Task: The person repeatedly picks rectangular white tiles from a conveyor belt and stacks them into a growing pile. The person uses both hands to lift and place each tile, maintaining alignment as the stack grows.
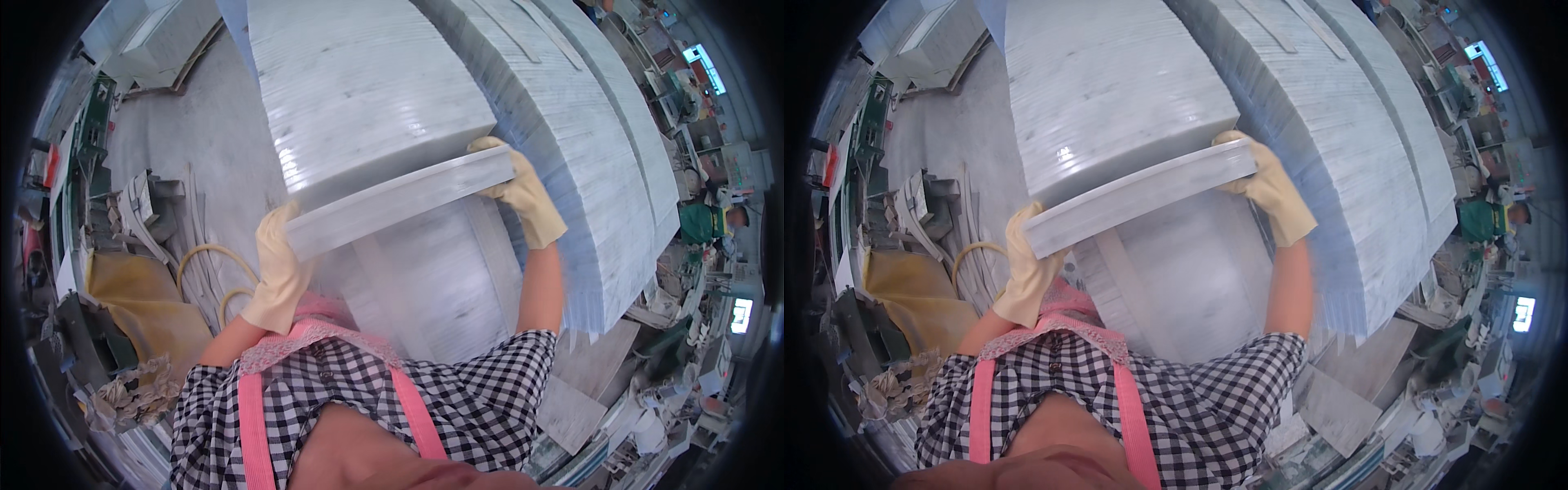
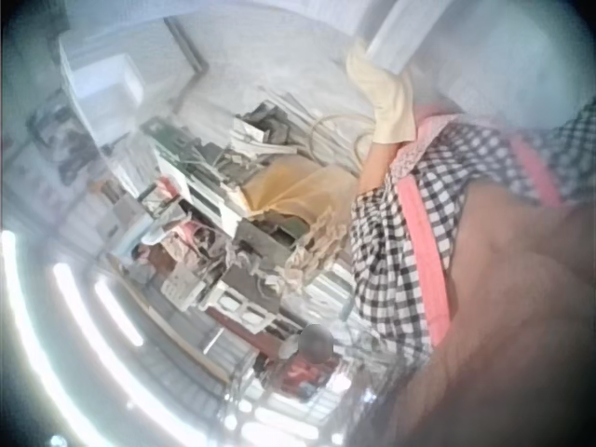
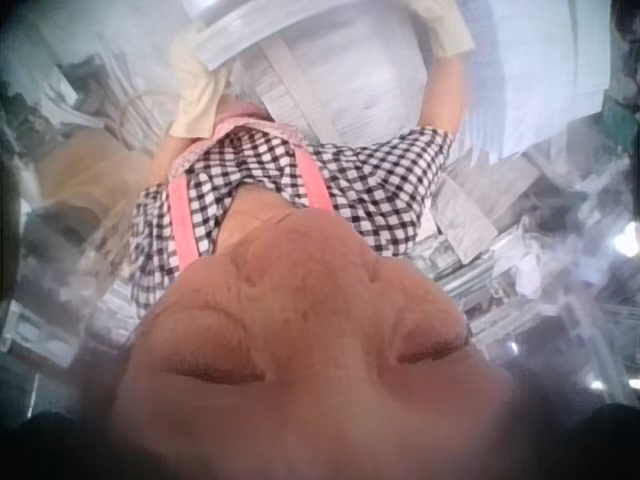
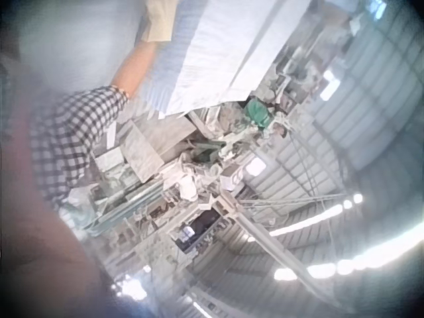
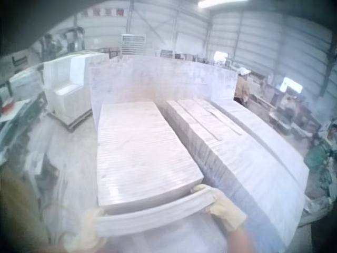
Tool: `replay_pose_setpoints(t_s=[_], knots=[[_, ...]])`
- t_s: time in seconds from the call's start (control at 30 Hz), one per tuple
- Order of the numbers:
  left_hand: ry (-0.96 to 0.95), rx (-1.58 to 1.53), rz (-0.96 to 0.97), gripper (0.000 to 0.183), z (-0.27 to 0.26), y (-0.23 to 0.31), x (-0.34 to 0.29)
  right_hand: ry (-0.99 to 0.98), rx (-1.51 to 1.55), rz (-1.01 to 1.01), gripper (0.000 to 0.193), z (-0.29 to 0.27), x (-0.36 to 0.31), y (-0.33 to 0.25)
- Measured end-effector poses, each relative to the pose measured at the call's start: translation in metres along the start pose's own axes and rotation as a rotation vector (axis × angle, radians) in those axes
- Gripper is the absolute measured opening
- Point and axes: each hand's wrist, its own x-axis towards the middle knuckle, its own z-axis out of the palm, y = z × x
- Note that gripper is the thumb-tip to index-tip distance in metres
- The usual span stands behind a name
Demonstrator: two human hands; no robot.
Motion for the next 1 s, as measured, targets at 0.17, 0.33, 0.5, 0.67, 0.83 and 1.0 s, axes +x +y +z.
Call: replay_pose_setpoints(t_s=[0.17, 0.33, 0.5, 0.67, 0.83, 1.0], knots=[[-0.117, -0.16, -0.204, 0.052, -0.009, 0.009, -0.018, 0.047, -0.029, 0.088, 0.062, 0.004, -0.008, -0.001], [-0.087, -0.406, -0.497, 0.04, 0.0, 0.04, -0.016, 0.166, 0.038, 0.001, 0.081, -0.001, -0.019, 0.014], [-0.258, -0.304, -0.562, 0.047, -0.009, 0.05, -0.004, 0.345, 0.28, -0.133, 0.1, 0.013, -0.02, 0.049], [-0.44, -0.09, -0.173, 0.06, -0.009, 0.054, -0.003, 0.498, -0.179, 0.028, 0.093, 0.008, -0.017, 0.086], [-0.385, -0.53, -0.62, 0.083, -0.004, 0.026, 0.002, 0.385, 0.319, 0.161, 0.086, 0.019, -0.002, 0.049], [-0.407, -0.327, -0.512, 0.097, -0.072, -0.054, 0.005, 0.584, 0.032, 0.307, 0.087, 0.103, 0.015, -0.031]])
